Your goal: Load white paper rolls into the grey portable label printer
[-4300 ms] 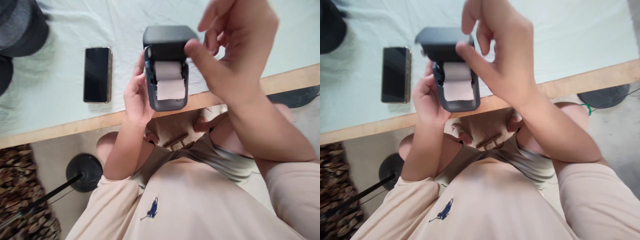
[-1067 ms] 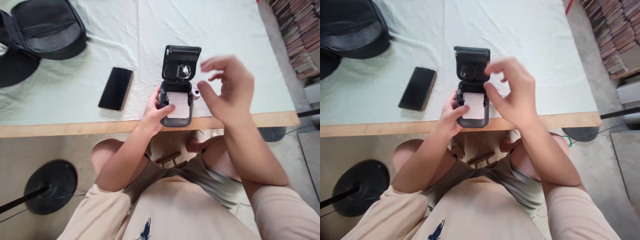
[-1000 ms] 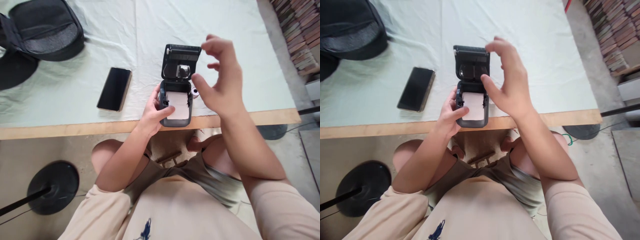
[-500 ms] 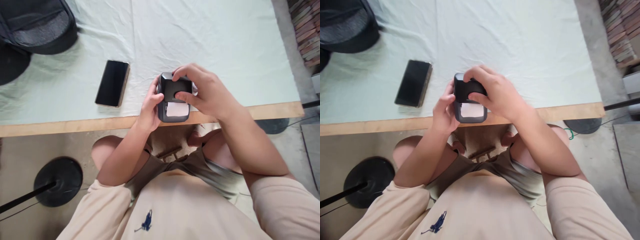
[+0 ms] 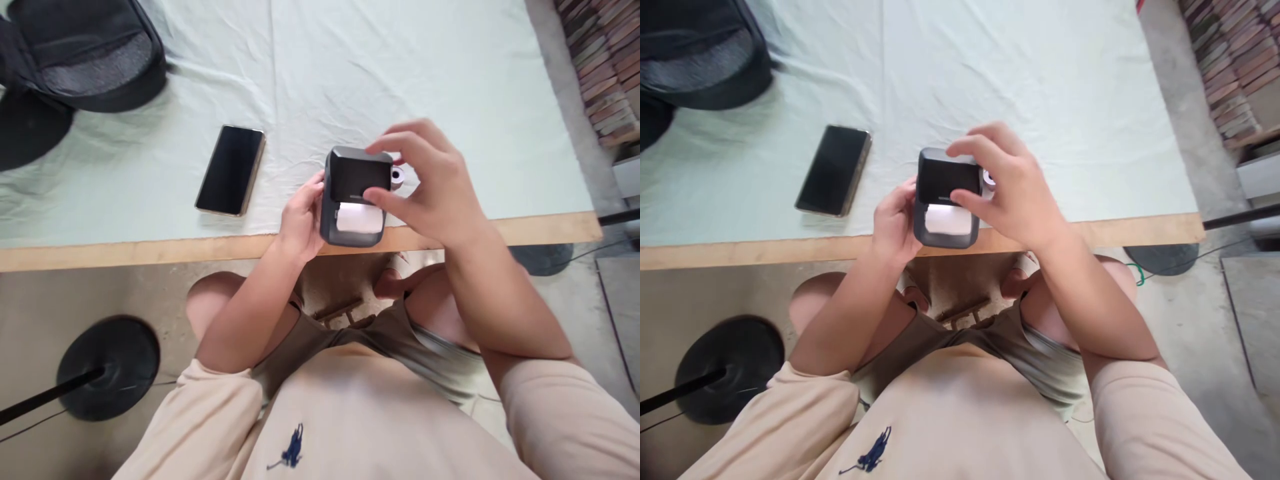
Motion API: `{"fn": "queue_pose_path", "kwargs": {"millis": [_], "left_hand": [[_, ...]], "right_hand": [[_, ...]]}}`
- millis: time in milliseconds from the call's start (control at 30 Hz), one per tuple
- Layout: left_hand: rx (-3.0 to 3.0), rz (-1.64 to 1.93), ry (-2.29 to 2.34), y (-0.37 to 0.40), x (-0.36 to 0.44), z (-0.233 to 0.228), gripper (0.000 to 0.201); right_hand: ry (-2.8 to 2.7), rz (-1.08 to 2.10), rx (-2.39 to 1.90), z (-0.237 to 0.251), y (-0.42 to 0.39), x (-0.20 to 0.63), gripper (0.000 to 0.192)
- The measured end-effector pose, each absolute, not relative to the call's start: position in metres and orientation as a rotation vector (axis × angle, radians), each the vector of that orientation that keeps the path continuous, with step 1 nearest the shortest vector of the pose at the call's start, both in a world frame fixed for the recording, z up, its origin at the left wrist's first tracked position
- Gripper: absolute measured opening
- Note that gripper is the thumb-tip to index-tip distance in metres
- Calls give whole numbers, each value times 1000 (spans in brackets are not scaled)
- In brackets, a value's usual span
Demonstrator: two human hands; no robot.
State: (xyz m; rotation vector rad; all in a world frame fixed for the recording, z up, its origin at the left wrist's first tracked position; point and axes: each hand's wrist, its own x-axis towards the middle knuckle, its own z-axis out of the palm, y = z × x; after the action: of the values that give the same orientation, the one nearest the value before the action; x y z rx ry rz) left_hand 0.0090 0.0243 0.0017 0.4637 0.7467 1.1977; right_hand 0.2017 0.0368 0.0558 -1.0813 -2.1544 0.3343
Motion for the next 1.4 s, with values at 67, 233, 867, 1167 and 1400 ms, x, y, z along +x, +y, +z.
{"fn": "queue_pose_path", "kwargs": {"millis": [67,233,867,1167,1400], "left_hand": [[464,1182,729,24,8,0,18],[490,1180,711,25,5,-3,20],[517,1165,694,18,8,7,20],[646,1091,675,18,6,2,43],[527,1140,637,25,4,5,16]], "right_hand": [[-2043,211,-1176,60,35,198,20],[-2271,251,-1093,68,29,191,28],[-2385,12,-1445,57,29,189,20],[-2214,367,-1425,66,36,201,39],[-1233,1039,-1136,73,48,250,30]]}}
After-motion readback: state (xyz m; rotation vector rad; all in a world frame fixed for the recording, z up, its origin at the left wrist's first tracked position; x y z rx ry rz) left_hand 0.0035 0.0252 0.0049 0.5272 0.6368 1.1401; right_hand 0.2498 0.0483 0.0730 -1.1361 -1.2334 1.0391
